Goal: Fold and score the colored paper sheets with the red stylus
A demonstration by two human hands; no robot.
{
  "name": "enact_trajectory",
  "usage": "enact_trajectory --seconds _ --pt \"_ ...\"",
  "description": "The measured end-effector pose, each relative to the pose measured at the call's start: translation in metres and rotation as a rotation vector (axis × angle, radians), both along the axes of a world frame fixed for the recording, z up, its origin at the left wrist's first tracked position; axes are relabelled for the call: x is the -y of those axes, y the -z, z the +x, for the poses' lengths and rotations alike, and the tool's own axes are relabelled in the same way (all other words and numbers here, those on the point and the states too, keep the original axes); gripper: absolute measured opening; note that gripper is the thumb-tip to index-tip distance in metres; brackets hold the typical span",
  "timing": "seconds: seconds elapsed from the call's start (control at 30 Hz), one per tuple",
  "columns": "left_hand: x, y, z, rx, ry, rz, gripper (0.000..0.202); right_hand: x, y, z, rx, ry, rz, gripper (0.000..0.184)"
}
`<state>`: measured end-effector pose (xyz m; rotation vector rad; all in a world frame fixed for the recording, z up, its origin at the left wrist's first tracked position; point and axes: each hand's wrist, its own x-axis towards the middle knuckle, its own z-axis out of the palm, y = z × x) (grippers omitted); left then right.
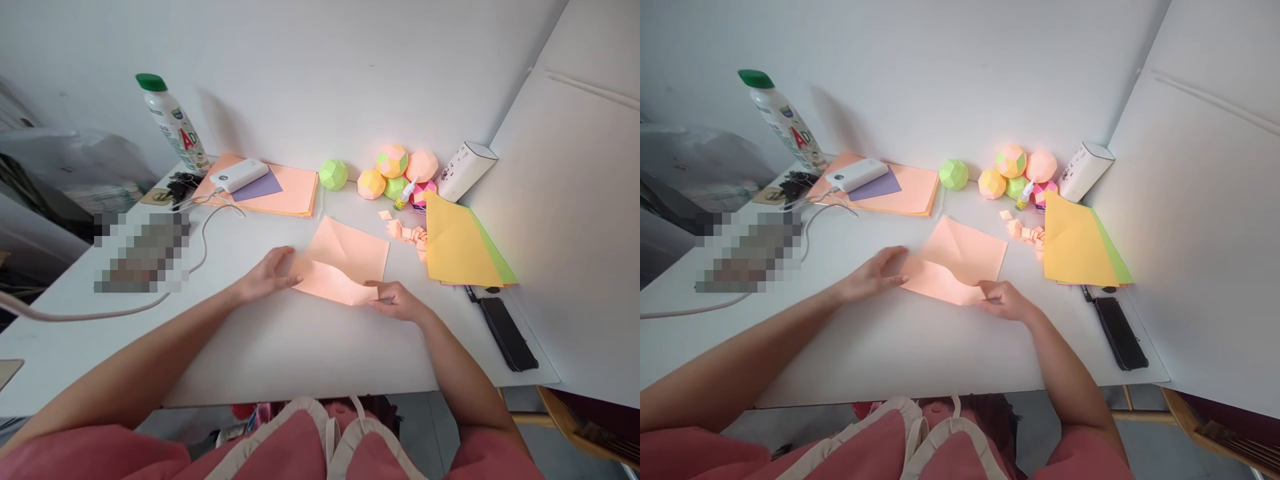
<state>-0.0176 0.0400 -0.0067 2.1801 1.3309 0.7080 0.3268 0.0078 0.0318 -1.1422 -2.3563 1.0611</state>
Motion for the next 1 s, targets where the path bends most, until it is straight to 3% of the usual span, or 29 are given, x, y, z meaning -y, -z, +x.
enact_trajectory --seconds 0.13,0.23,0.3,0.4,0.5,0.57,0.7,0.83,0.9,1.0 --pt "-0.002 0.014 -0.003 -0.061 0.222 -0.013 0.062 -0.011 -0.005 0.025 0.009 -0.026 -0.152 0.047" --pt "0.006 0.025 0.005 -0.032 0.232 0.073 0.094 -0.013 -0.007 0.033 -0.013 -0.030 -0.217 0.042" --pt "0.009 0.028 0.009 -0.008 0.202 0.092 0.104 -0.013 -0.008 0.034 -0.065 -0.037 -0.288 0.041" --pt "0.010 0.023 0.012 0.046 0.188 0.098 0.086 -0.013 -0.009 0.035 -0.109 -0.028 -0.386 0.043" --pt "0.014 0.007 0.016 0.207 0.327 0.019 0.044 -0.012 -0.013 0.034 -0.090 0.010 -0.413 0.045" --pt "0.021 -0.005 0.019 0.279 0.423 -0.030 0.030 -0.010 -0.017 0.033 -0.076 -0.021 -0.427 0.042" --pt "0.041 -0.019 0.028 0.347 0.562 -0.150 0.024 -0.007 -0.024 0.031 -0.036 -0.135 -0.412 0.034" --pt "0.054 -0.020 0.034 0.320 0.515 -0.237 0.020 -0.004 -0.027 0.034 0.003 -0.199 -0.363 0.033" --pt "0.055 -0.018 0.035 0.319 0.454 -0.273 0.019 -0.003 -0.028 0.036 0.014 -0.161 -0.378 0.036" --pt "0.052 -0.018 0.034 0.339 0.372 -0.348 0.024 -0.002 -0.028 0.037 0.047 0.008 -0.437 0.046"
